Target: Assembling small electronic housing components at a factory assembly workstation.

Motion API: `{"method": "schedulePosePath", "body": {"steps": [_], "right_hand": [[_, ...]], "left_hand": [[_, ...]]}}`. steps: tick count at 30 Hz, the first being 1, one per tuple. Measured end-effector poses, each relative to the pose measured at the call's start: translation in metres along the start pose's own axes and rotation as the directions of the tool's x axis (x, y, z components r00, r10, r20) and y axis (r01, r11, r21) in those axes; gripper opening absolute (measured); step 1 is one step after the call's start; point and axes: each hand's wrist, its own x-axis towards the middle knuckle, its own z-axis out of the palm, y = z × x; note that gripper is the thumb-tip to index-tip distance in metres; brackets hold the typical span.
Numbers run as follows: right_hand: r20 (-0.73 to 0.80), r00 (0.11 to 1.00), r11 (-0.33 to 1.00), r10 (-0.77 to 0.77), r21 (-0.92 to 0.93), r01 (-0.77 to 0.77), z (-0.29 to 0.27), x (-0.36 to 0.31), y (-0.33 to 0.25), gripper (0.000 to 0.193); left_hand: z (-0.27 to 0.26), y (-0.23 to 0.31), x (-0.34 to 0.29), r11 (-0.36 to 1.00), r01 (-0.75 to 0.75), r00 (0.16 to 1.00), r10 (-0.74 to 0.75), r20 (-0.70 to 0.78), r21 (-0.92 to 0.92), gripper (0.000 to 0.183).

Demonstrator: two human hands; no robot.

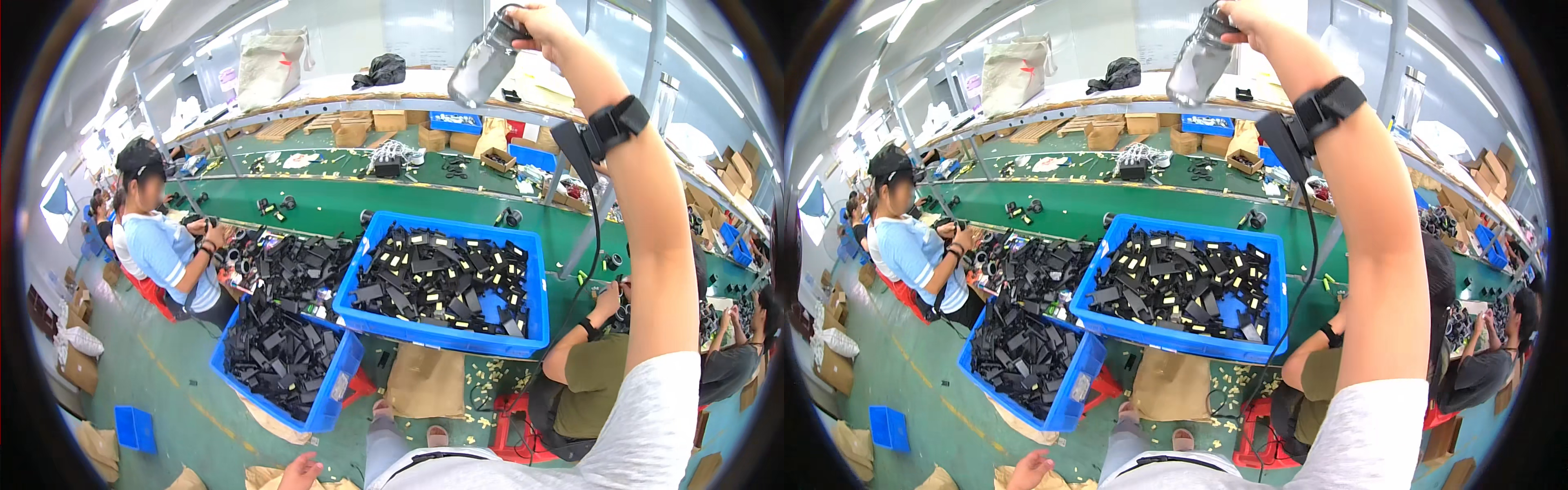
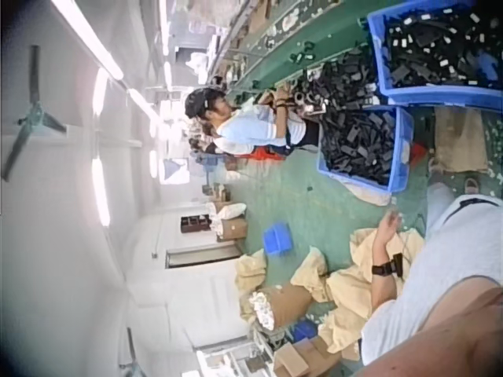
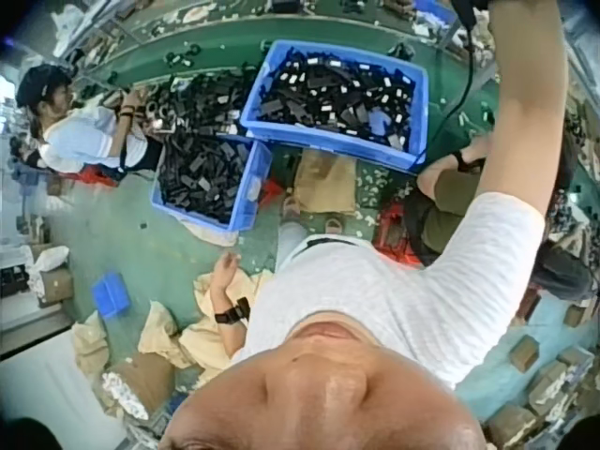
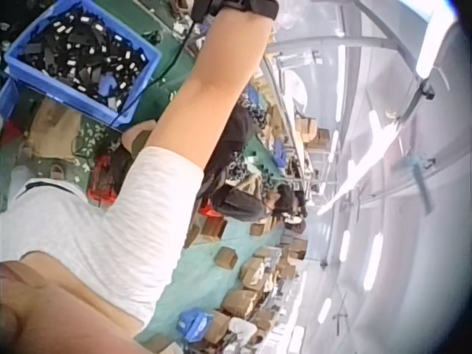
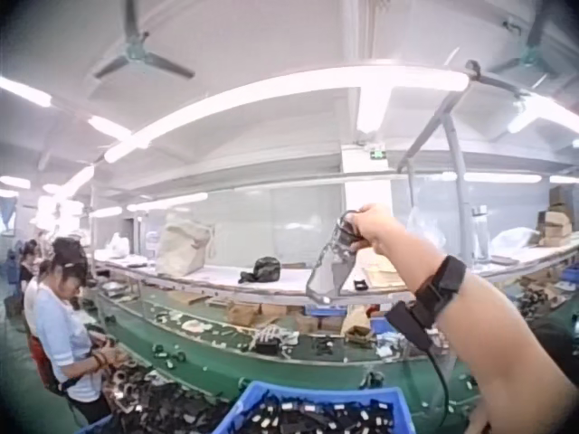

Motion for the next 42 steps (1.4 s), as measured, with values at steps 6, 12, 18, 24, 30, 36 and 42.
{"method": "schedulePosePath", "body": {"steps": [6, 12, 18, 24, 30, 36, 42], "right_hand": [[-0.117, 0.992, 0.985, 0.055, -0.153, -0.073, 0.054, 0.081, 0.022, 0.013], [-0.343, 0.939, 0.972, 0.037, -0.208, -0.114, 0.081, 0.147, 0.065, 0.012], [-0.344, 0.939, 0.945, -0.032, -0.316, -0.083, 0.093, 0.167, 0.096, 0.017], [-0.117, 0.991, 0.935, 0.059, -0.342, -0.096, 0.119, 0.145, 0.107, 0.023], [0.050, 0.994, 0.945, -0.102, -0.309, 0.112, 0.099, 0.120, 0.115, 0.041], [0.117, 0.990, 0.912, -0.079, -0.393, 0.119, 0.122, -0.114, 0.175, 0.014], [0.598, 0.760, 0.732, 0.256, -0.633, 0.251, 0.083, -0.324, 0.397, 0.052]], "left_hand": [[-0.052, 0.032, 0.090, 0.988, 0.151, 0.983, -0.149, 0.110, -0.015, 0.033], [-0.081, 0.037, 0.155, 0.983, 0.007, 0.995, 0.010, 0.096, -0.185, 0.034], [-0.096, 0.037, 0.209, 0.981, 0.070, 0.967, -0.023, 0.256, -0.178, 0.036], [-0.093, 0.086, 0.263, 0.991, -0.044, 0.952, 0.080, 0.295, -0.125, 0.037], [-0.069, 0.170, 0.326, 0.898, -0.439, 0.820, 0.412, 0.398, -0.025, 0.040], [-0.010, 0.216, 0.361, 0.842, -0.538, 0.795, 0.525, 0.303, -0.046, 0.038], [0.088, 0.253, 0.408, 0.680, -0.682, 0.731, 0.629, 0.264, 0.269, 0.046]]}}
